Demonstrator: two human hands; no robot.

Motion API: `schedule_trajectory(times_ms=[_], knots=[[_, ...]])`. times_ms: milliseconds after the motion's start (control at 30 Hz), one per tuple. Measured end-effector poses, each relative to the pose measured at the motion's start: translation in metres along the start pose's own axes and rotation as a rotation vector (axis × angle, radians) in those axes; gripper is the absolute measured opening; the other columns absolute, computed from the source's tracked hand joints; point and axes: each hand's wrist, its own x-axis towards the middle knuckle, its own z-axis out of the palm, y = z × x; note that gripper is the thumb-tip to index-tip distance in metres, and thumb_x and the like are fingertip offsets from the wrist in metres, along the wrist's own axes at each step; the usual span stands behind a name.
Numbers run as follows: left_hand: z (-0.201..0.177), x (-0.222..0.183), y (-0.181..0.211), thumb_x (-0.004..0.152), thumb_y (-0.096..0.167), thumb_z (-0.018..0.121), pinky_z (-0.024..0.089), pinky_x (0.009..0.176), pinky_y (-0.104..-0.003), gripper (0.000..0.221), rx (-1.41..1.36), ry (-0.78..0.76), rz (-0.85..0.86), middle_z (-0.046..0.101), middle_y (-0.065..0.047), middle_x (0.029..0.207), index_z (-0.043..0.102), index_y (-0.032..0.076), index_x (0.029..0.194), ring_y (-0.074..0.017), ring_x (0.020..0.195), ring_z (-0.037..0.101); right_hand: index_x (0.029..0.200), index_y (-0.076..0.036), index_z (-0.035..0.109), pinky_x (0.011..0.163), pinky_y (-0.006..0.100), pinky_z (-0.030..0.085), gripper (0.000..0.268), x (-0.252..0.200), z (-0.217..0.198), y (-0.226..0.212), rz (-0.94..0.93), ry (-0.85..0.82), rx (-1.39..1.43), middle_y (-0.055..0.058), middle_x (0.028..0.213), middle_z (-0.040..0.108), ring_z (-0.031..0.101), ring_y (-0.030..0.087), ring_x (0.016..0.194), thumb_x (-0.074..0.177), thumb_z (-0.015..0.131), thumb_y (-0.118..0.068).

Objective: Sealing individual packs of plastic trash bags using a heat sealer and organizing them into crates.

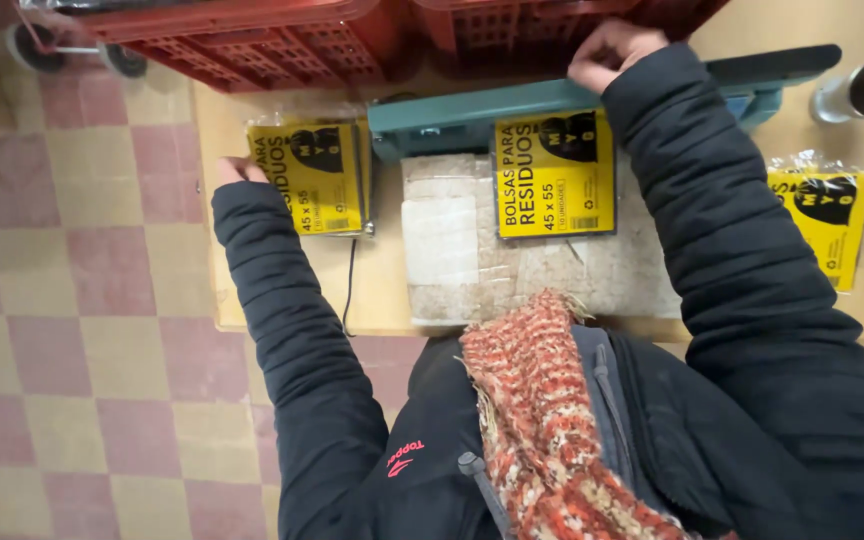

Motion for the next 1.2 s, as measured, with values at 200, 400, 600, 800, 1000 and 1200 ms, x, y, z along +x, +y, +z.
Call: schedule_trajectory(times_ms=[200, 400, 600, 800, 1000, 1200], knots=[[-0.018, -0.015, 0.013, 0.105, 0.023, 0.055, 0.052, 0.072, -0.043, 0.018, -0.088, 0.061, 0.067, 0.069, -0.017, 0.087, 0.057, 0.006, 0.109, -0.0318, 0.077, 0.067, 0.101, -0.006, 0.067, 0.086, 0.025, 0.059, 0.008, -0.043, -0.033, -0.005, -0.127, -0.215, 0.981, 0.005, 0.097, 0.074, 0.072, 0.012, 0.087, 0.108, 0.067, -0.009], [-0.114, -0.099, 0.141, 0.107, 0.017, 0.058, 0.053, 0.070, -0.036, 0.012, -0.205, 0.135, 0.270, 0.069, -0.010, 0.087, 0.056, 0.005, 0.108, -0.0190, 0.075, 0.065, 0.110, -0.001, 0.067, 0.088, 0.044, 0.053, 0.058, -0.070, 0.025, -0.007, 0.517, -0.267, -0.242, 0.021, 0.112, 0.069, 0.066, 0.036, 0.098, 0.085, 0.087, -0.049], [-0.129, -0.151, 0.198, 0.108, 0.006, 0.060, 0.050, 0.070, -0.030, 0.006, -0.345, 0.120, 0.471, 0.061, -0.007, 0.084, 0.058, 0.002, 0.105, -0.0139, 0.073, 0.056, 0.117, -0.007, 0.069, 0.102, 0.046, 0.050, 0.051, -0.102, 0.028, 0.002, 0.334, 0.064, -0.287, 0.019, 0.131, 0.068, 0.063, 0.041, 0.119, 0.084, 0.084, -0.043], [-0.070, -0.199, 0.208, 0.109, 0.003, 0.059, 0.048, 0.087, -0.025, 0.009, -0.690, -0.153, 0.611, 0.059, -0.004, 0.105, 0.054, 0.002, 0.116, -0.0098, 0.092, 0.054, 0.140, -0.002, 0.059, 0.095, 0.038, 0.056, 0.051, -0.222, -0.063, 0.106, 0.596, 0.076, 0.466, 0.017, 0.121, 0.073, 0.071, 0.025, 0.109, 0.094, 0.075, -0.016], [-0.001, -0.243, 0.236, 0.107, 0.004, 0.057, 0.045, 0.082, -0.024, 0.009, -0.880, -0.457, 0.452, 0.056, -0.001, 0.101, 0.053, 0.005, 0.114, -0.0084, 0.088, 0.050, 0.135, 0.000, 0.056, 0.097, 0.038, 0.055, 0.039, -0.326, -0.095, 0.194, 0.735, 0.243, 0.506, 0.014, 0.123, 0.071, 0.069, 0.022, 0.110, 0.102, 0.071, -0.015], [0.071, -0.256, 0.233, 0.106, 0.006, 0.055, 0.047, 0.090, -0.026, 0.008, -1.094, -0.580, 0.252, 0.058, -0.002, 0.107, 0.052, 0.007, 0.114, -0.0091, 0.096, 0.053, 0.132, 0.001, 0.056, 0.093, 0.043, 0.054, 0.062, -0.251, -0.050, 0.101, 0.423, 0.432, -0.139, 0.021, 0.121, 0.064, 0.063, 0.032, 0.109, 0.086, 0.090, -0.023]])
